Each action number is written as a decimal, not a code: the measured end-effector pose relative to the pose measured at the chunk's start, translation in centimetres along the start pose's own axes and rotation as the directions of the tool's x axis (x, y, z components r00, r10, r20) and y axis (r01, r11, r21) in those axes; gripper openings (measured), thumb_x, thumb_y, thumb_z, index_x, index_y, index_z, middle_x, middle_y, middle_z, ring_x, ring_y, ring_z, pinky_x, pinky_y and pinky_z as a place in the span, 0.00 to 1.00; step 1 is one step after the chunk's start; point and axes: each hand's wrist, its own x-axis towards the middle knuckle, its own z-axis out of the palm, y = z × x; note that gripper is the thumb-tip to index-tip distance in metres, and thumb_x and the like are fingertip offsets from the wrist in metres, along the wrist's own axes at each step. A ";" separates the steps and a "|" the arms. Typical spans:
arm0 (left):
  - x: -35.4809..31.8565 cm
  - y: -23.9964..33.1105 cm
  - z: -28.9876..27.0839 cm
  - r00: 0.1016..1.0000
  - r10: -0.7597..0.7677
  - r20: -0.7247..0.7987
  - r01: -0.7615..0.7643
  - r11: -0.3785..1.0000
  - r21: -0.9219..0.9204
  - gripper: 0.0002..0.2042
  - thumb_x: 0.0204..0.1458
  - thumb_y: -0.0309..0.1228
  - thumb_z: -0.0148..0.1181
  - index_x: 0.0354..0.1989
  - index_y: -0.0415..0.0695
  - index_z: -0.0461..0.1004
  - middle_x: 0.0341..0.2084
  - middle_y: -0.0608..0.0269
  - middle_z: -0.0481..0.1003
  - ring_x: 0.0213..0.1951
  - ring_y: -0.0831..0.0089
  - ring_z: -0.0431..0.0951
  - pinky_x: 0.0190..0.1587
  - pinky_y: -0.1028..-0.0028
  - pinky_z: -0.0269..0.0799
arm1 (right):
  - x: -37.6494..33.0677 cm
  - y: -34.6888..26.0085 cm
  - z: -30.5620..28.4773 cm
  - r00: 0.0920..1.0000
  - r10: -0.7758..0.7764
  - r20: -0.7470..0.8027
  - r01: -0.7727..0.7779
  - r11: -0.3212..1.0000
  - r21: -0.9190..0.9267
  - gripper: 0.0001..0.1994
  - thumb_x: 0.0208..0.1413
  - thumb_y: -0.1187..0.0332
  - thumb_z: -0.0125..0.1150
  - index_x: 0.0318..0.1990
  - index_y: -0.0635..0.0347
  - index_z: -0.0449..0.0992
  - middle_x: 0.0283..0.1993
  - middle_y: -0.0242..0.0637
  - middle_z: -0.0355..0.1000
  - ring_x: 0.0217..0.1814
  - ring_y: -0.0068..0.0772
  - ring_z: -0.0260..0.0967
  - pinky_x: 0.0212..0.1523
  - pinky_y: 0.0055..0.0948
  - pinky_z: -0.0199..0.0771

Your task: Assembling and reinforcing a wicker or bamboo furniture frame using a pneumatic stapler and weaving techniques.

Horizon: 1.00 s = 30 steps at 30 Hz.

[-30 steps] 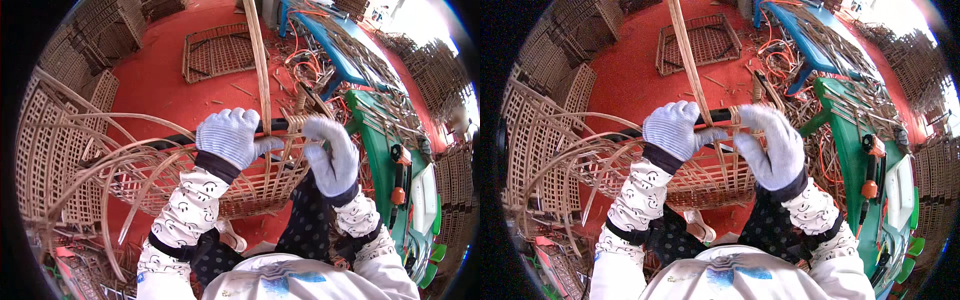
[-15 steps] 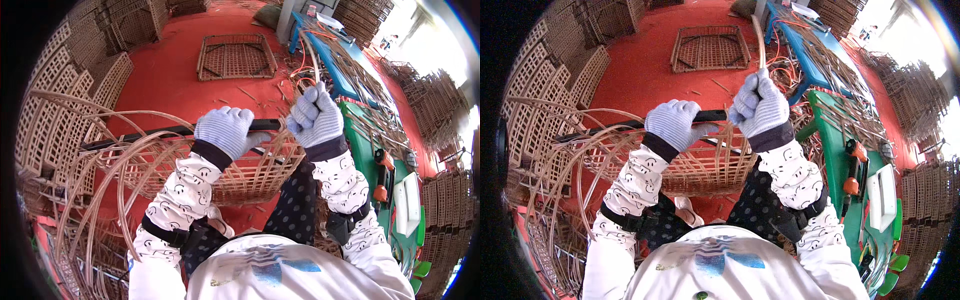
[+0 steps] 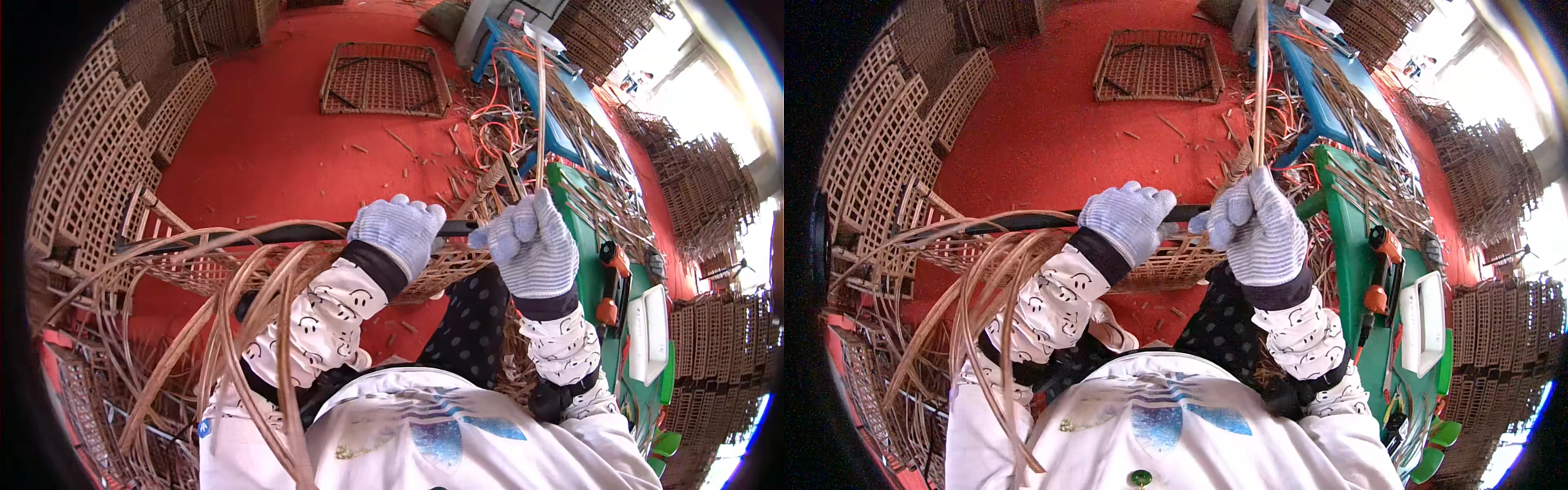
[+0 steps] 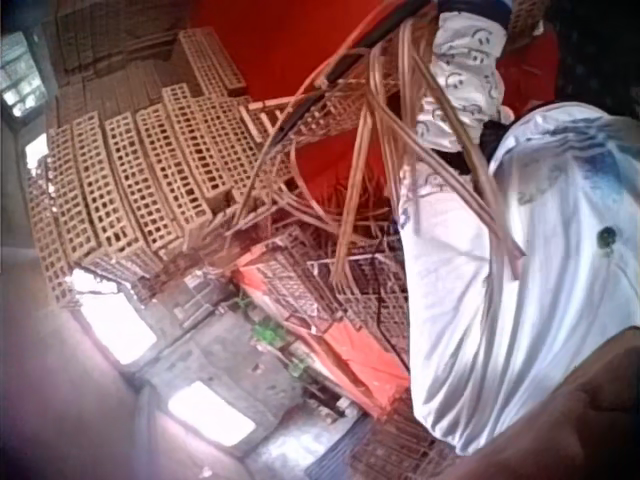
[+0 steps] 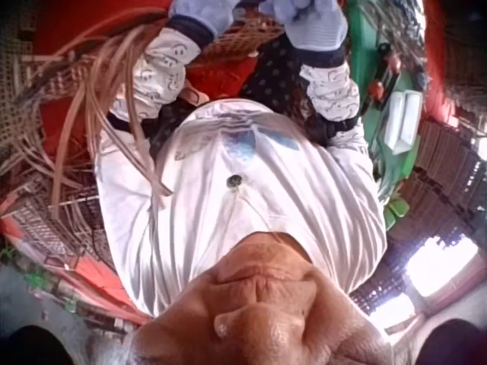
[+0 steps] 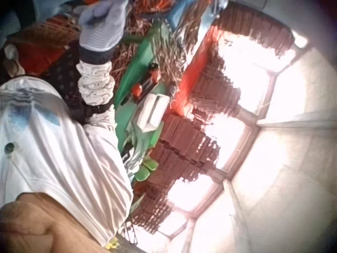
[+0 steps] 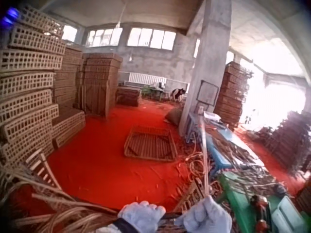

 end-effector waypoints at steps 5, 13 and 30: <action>0.2 1.8 2.3 0.998 0.068 -0.010 -0.068 0.997 0.019 0.13 0.43 0.42 0.55 0.30 0.46 0.68 0.24 0.61 0.73 0.30 0.66 0.75 0.30 0.65 0.71 | -0.7 0.4 -1.0 0.998 -0.027 0.054 0.038 0.976 -0.215 0.20 0.58 0.58 0.39 0.18 0.60 0.61 0.18 0.40 0.63 0.18 0.33 0.60 0.32 0.34 0.66; -0.6 3.0 -0.4 0.993 0.024 0.117 -0.012 0.995 -0.101 0.22 0.35 0.51 0.61 0.29 0.44 0.71 0.23 0.59 0.75 0.28 0.62 0.76 0.31 0.64 0.71 | -2.2 -1.8 1.4 0.960 0.246 -0.135 -0.222 0.960 0.171 0.21 0.57 0.61 0.36 0.11 0.48 0.50 0.06 0.25 0.43 0.07 0.27 0.42 0.23 0.37 0.65; -2.0 2.9 1.3 0.986 0.156 -0.059 -0.151 0.985 0.084 0.22 0.39 0.54 0.54 0.24 0.43 0.70 0.18 0.62 0.70 0.20 0.68 0.74 0.19 0.69 0.68 | -1.6 -3.0 5.9 0.965 0.128 -0.231 -0.201 0.922 -0.331 0.15 0.54 0.67 0.46 0.15 0.55 0.61 0.10 0.29 0.56 0.09 0.26 0.54 0.11 0.27 0.55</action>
